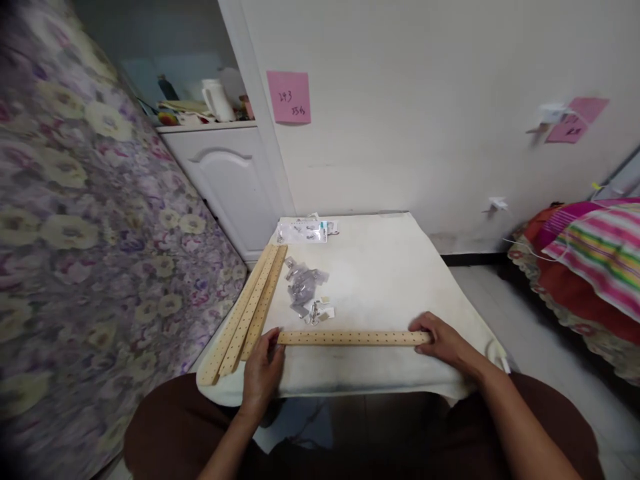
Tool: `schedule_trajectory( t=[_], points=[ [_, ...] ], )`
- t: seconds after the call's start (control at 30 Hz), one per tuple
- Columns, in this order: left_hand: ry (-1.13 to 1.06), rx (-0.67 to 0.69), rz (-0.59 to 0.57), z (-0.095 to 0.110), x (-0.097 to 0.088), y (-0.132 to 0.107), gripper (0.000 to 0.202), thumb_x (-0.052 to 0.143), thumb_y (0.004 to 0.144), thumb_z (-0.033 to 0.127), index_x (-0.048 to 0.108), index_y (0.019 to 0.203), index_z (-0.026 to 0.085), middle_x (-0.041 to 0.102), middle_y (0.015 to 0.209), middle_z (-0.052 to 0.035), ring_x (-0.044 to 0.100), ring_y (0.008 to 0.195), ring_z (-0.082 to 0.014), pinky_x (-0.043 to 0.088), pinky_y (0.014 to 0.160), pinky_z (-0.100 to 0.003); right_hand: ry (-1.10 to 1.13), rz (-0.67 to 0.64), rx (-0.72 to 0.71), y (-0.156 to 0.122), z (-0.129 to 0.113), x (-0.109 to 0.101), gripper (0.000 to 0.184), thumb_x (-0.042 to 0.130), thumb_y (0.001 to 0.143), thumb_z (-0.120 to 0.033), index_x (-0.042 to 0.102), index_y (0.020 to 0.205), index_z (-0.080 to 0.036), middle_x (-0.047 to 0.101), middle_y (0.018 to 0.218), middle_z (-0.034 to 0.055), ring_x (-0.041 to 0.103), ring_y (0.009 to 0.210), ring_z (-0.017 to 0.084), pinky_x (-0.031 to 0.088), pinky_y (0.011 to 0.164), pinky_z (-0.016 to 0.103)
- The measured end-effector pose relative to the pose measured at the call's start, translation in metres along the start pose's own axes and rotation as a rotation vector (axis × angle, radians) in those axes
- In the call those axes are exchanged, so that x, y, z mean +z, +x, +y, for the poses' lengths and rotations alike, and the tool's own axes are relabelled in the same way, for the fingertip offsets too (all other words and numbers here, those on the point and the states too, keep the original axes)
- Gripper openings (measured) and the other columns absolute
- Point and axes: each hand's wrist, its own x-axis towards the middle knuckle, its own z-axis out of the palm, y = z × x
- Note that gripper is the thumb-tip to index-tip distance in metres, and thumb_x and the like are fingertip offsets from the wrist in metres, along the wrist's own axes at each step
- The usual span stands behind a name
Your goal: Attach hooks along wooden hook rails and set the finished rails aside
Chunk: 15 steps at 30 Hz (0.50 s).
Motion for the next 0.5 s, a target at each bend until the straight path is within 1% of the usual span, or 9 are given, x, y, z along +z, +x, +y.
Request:
schedule_trajectory(
  t=[0.17, 0.3, 0.4, 0.5],
  points=[
    [-0.003, 0.003, -0.006, 0.0024, 0.0004, 0.0006, 0.037, 0.049, 0.081, 0.023, 0.052, 0.118, 0.019, 0.060, 0.111, -0.0088, 0.057, 0.104, -0.0239, 0.045, 0.094, -0.044, 0.053, 0.018, 0.019, -0.0015, 0.0051, 0.0007, 0.032, 0.066, 0.064, -0.024, 0.058, 0.094, -0.021, 0.055, 0.095, 0.0030, 0.053, 0.086, 0.020, 0.045, 0.078, 0.033],
    [-0.099, -0.051, -0.020, 0.0048, -0.0016, -0.0010, 0.036, 0.047, 0.082, 0.020, 0.053, 0.117, 0.020, 0.062, 0.111, -0.0086, 0.058, 0.103, -0.0223, 0.045, 0.094, -0.042, 0.055, 0.003, 0.003, -0.0035, 0.0080, 0.0006, 0.031, 0.065, 0.066, -0.027, 0.058, 0.096, -0.021, 0.055, 0.096, 0.0037, 0.053, 0.090, 0.021, 0.045, 0.081, 0.033],
    [-0.147, -0.088, -0.025, 0.0022, -0.0032, -0.0001, 0.034, 0.043, 0.084, 0.020, 0.053, 0.117, 0.020, 0.063, 0.112, -0.0082, 0.060, 0.102, -0.0201, 0.046, 0.094, -0.039, 0.052, -0.006, 0.009, -0.0034, 0.0074, 0.0002, 0.029, 0.064, 0.067, -0.029, 0.058, 0.095, -0.023, 0.055, 0.095, 0.0039, 0.054, 0.089, 0.021, 0.046, 0.079, 0.034],
    [-0.168, -0.114, -0.044, -0.0019, -0.0053, 0.0031, 0.034, 0.041, 0.086, 0.023, 0.053, 0.118, 0.019, 0.065, 0.108, -0.0076, 0.062, 0.099, -0.0183, 0.047, 0.093, -0.038, 0.034, -0.011, 0.020, -0.0032, 0.0056, -0.0003, 0.028, 0.064, 0.068, -0.031, 0.058, 0.094, -0.023, 0.056, 0.093, 0.0036, 0.054, 0.087, 0.021, 0.046, 0.080, 0.035]
  ],
)
